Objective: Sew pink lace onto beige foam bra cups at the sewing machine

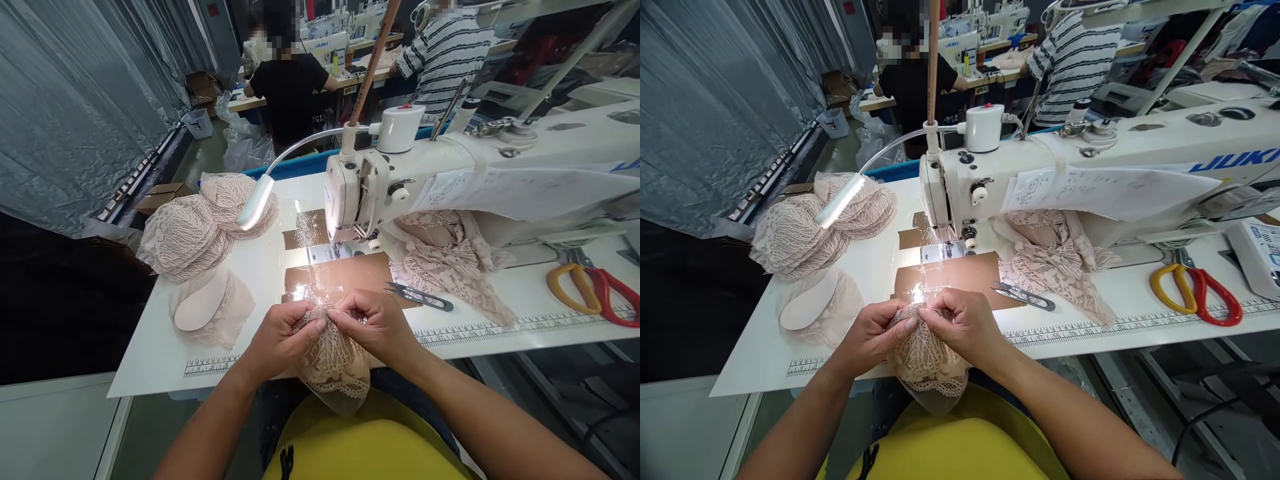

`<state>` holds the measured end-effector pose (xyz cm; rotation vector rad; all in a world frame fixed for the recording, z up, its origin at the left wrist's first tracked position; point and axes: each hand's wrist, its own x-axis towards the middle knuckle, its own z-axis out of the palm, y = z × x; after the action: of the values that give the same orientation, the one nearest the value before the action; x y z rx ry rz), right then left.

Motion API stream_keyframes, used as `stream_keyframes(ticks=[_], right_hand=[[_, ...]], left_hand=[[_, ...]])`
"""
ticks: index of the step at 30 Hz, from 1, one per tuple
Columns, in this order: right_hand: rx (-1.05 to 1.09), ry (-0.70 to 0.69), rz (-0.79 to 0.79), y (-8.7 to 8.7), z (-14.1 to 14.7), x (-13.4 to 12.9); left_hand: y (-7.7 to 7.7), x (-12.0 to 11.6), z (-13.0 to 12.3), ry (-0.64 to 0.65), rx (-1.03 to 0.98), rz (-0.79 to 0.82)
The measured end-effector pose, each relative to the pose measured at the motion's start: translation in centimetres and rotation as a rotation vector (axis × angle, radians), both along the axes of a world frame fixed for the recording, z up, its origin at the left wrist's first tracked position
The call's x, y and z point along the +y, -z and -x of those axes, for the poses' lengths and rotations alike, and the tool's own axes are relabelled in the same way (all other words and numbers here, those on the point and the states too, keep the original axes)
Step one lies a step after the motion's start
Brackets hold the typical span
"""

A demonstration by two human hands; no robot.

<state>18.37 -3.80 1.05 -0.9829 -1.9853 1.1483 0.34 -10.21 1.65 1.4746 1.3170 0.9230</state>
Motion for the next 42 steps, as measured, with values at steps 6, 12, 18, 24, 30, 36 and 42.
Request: stream_keyframes(ticks=[6,12,18,24,30,36,42], right_hand=[[0.046,-0.103,0.188,-0.3,-0.4,1.0],[0.068,-0.170,0.196,-0.4,-0.9,1.3],[0.203,-0.226,0.361,-0.4,-0.4,1.6],[0.310,-0.184,0.591,0.5,-0.7,3.1],[0.134,-0.006,0.412,-0.2,-4.7,4.8],[-0.213,-0.017,0.057,-1.2,-4.1,6.3],[-0.510,-0.126,-0.239,0.5,-1.8,7.6]], left_hand=[[-0.2,0.6,0.0,0.064,0.000,-0.004],[-0.7,1.0,0.3,0.105,-0.104,0.044],[0.7,1.5,-0.9,-0.003,-0.242,0.038],[0.8,1.6,0.2,-0.311,-0.549,0.212],[-3.2,2.4,6.1,-0.835,0.149,-0.244],[0.6,8.4,0.8,-0.264,0.917,-0.483],[4.6,9.7,-5.4,0.005,0.966,-0.368]])
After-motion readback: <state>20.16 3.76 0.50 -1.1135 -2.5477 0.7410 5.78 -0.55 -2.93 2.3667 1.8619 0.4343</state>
